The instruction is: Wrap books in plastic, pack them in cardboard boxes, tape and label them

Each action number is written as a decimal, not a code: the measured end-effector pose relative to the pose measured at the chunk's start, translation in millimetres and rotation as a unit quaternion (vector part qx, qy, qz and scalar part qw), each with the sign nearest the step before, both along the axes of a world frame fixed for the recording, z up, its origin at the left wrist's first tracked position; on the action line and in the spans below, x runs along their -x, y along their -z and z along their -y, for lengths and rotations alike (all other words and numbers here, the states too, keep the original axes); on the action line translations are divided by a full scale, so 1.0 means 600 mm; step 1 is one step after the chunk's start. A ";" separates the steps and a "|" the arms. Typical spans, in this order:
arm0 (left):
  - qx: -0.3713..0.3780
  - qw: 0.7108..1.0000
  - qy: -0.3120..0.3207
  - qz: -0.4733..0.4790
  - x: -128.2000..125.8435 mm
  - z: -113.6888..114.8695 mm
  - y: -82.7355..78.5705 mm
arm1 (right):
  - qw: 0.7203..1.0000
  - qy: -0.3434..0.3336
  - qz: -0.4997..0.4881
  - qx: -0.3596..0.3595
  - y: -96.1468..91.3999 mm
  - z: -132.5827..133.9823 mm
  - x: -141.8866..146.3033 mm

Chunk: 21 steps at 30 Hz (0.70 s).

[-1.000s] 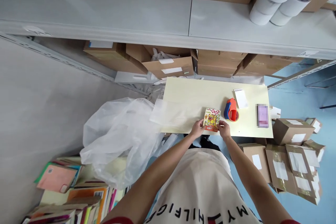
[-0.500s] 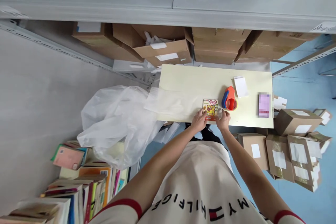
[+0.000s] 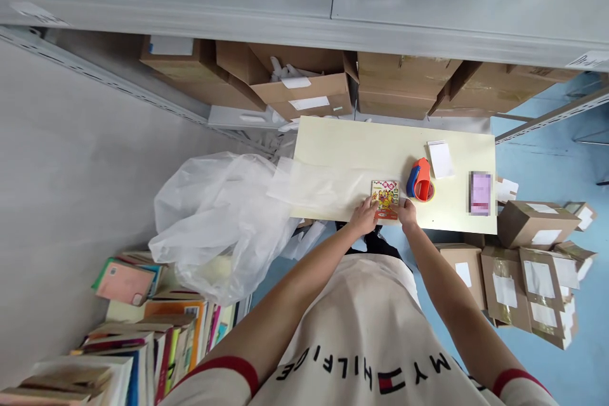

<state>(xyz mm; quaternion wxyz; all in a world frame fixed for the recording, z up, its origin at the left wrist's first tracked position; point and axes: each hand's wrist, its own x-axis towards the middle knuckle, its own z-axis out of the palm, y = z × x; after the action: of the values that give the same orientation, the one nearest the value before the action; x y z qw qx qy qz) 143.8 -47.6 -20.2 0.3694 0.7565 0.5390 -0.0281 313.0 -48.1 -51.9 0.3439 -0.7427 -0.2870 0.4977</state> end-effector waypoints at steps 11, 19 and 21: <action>0.091 0.951 -0.132 0.263 0.015 0.013 0.039 | 0.989 -0.019 0.146 0.011 -0.061 0.021 0.022; 0.265 0.835 -0.206 0.436 -0.045 -0.020 -0.007 | 0.977 0.006 0.214 0.014 -0.097 0.026 0.025; 0.320 0.802 -0.234 0.447 -0.037 -0.021 -0.021 | 0.985 -0.016 0.172 -0.008 -0.102 0.023 0.041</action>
<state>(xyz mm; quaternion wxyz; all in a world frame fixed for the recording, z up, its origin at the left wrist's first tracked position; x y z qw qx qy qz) 166.1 -35.1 -7.7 0.7854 0.3751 0.4356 0.2296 288.5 -62.1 9.0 0.2873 -0.8098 -0.3581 0.3653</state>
